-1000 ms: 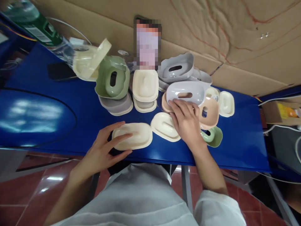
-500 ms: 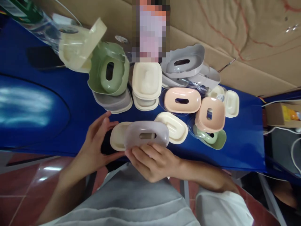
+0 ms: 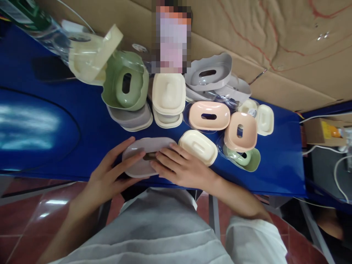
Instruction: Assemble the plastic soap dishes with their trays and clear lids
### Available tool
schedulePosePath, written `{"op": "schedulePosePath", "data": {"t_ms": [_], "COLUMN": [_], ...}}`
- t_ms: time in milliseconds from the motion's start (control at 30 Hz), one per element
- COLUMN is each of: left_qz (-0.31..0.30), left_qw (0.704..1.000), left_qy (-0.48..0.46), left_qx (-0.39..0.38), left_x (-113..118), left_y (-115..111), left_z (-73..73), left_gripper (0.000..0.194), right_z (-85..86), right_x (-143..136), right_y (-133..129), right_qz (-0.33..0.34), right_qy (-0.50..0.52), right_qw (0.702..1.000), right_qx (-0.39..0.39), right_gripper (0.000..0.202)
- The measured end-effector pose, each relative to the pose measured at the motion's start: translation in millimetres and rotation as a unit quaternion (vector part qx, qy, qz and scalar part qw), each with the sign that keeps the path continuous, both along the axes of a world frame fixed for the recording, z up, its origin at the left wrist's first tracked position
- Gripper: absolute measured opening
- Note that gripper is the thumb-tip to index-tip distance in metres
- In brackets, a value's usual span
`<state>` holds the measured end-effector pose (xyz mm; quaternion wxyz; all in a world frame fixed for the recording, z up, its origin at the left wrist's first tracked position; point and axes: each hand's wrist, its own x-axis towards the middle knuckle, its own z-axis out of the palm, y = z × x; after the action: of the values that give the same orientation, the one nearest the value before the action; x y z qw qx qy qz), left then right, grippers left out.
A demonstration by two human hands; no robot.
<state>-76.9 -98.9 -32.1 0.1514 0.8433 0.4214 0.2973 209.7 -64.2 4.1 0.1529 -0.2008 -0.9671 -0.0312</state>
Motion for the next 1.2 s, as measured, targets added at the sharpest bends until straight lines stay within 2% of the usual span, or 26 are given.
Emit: {"op": "schedulePosePath", "data": {"t_ms": [133,200,300,467,567,667,733,867,967,1033,1100,1200], "left_qz": [-0.029,-0.035,-0.014,-0.015,-0.015,-0.007,-0.032,-0.103,-0.109,-0.111,-0.107,-0.111], "left_qw": [0.999,0.999,0.999,0.999,1.000,0.997,0.994,0.989,0.989,0.989,0.989,0.985], "left_qy": [0.018,0.037,0.051,0.035,0.018,0.030,0.044,0.056,0.059,0.061,0.062,0.071], "left_qx": [-0.007,0.000,0.000,-0.002,0.011,0.065,0.093,0.086,0.084,0.082,0.086,0.110], "left_x": [-10.4,-17.9,-24.4,-18.9,-14.8,-13.7,-13.5,-12.4,-11.0,-10.2,-9.3,-5.7], "left_y": [2.0,5.1,10.5,14.9,14.5,14.2,14.7,18.3,22.8,25.3,26.5,25.9], "left_z": [2.6,2.9,2.7,-2.7,-4.9,-1.1,2.5,5.2,5.3,5.9,7.3,10.8], "left_gripper": [0.082,0.079,0.072,0.059,0.049,0.044,0.042,0.037,0.031,0.027,0.027,0.024], "right_z": [-7.7,-10.4,-12.1,-11.2,-6.8,0.4,4.1,2.8,-1.2,2.4,14.8,43.6], "right_x": [-13.6,-17.8,-17.0,-8.7,-3.4,3.1,6.3,3.4,-1.9,0.7,11.7,39.4], "right_y": [-4.4,-6.7,-6.9,-4.9,-2.0,2.8,4.8,4.9,6.8,10.1,12.9,13.7], "right_qz": [0.008,0.008,0.001,-0.049,-0.034,-0.006,0.004,0.018,0.018,0.019,-0.015,-0.155], "right_qy": [-0.008,-0.011,0.000,0.011,0.000,-0.011,-0.006,-0.015,-0.022,-0.004,0.035,0.105], "right_qw": [0.999,0.998,0.997,0.997,0.998,0.999,1.000,1.000,0.999,1.000,0.998,0.979], "right_qx": [0.035,0.056,0.072,0.063,0.052,0.034,0.023,0.020,0.015,-0.013,-0.045,-0.075], "right_gripper": [0.032,0.032,0.033,0.032,0.035,0.031,0.026,0.022,0.024,0.026,0.027,0.013]}}
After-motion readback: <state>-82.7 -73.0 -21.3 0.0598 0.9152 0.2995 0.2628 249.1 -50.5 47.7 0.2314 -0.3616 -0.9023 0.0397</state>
